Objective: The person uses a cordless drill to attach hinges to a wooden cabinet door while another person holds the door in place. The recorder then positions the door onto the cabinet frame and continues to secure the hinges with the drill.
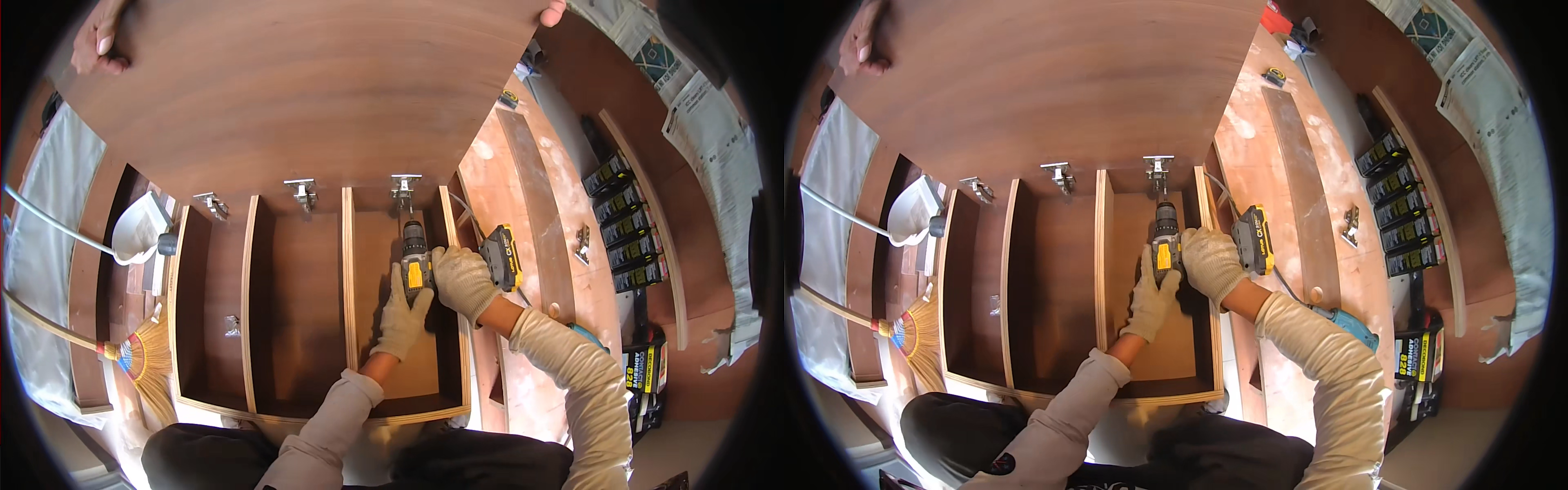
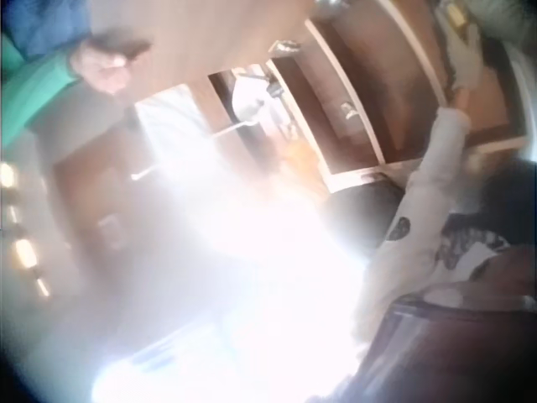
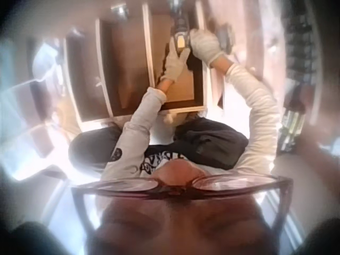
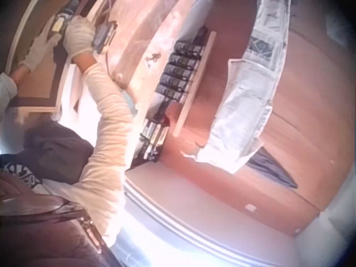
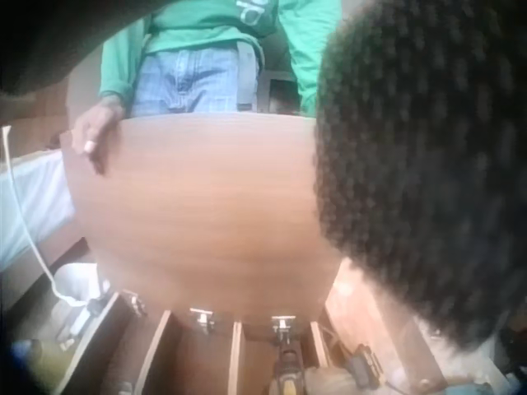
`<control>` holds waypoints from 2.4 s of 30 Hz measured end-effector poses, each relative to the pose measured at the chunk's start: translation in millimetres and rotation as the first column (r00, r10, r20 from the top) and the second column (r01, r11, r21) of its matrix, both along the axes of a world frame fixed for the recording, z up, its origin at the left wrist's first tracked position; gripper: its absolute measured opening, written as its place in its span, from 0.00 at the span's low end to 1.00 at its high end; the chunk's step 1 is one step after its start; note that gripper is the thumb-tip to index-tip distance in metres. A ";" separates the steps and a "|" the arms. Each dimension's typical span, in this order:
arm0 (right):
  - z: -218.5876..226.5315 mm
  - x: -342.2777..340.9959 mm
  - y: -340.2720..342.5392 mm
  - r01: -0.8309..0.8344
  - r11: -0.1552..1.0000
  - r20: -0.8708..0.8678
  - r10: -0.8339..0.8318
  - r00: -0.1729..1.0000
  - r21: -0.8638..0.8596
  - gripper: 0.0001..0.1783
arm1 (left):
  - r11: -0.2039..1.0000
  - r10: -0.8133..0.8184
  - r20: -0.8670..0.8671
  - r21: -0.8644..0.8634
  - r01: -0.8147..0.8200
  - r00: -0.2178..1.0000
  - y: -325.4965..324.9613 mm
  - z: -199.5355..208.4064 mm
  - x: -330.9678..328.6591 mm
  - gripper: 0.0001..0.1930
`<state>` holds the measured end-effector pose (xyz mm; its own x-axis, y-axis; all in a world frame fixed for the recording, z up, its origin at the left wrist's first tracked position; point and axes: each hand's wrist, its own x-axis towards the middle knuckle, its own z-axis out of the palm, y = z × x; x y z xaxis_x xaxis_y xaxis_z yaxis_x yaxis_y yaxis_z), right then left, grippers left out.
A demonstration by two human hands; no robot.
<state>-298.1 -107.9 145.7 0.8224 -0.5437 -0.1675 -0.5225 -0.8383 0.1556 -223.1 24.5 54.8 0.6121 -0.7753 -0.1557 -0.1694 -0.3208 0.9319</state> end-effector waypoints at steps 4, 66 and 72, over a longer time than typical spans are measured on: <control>-0.9 15.0 14.1 -0.054 0.998 0.014 0.054 0.998 -0.039 0.13 | 0.970 0.130 -0.203 -0.176 -0.167 0.970 -19.1 -39.2 10.0 0.37; -33.2 33.5 8.3 0.165 0.980 0.061 -0.159 0.985 -0.112 0.12 | 0.885 0.311 -0.253 -0.274 -0.376 0.916 -59.8 -68.2 19.4 0.29; -32.0 26.1 10.9 0.225 0.957 0.117 -0.206 0.971 -0.181 0.12 | 0.982 0.189 -0.349 0.046 -0.185 0.918 -45.3 -2.2 21.5 0.26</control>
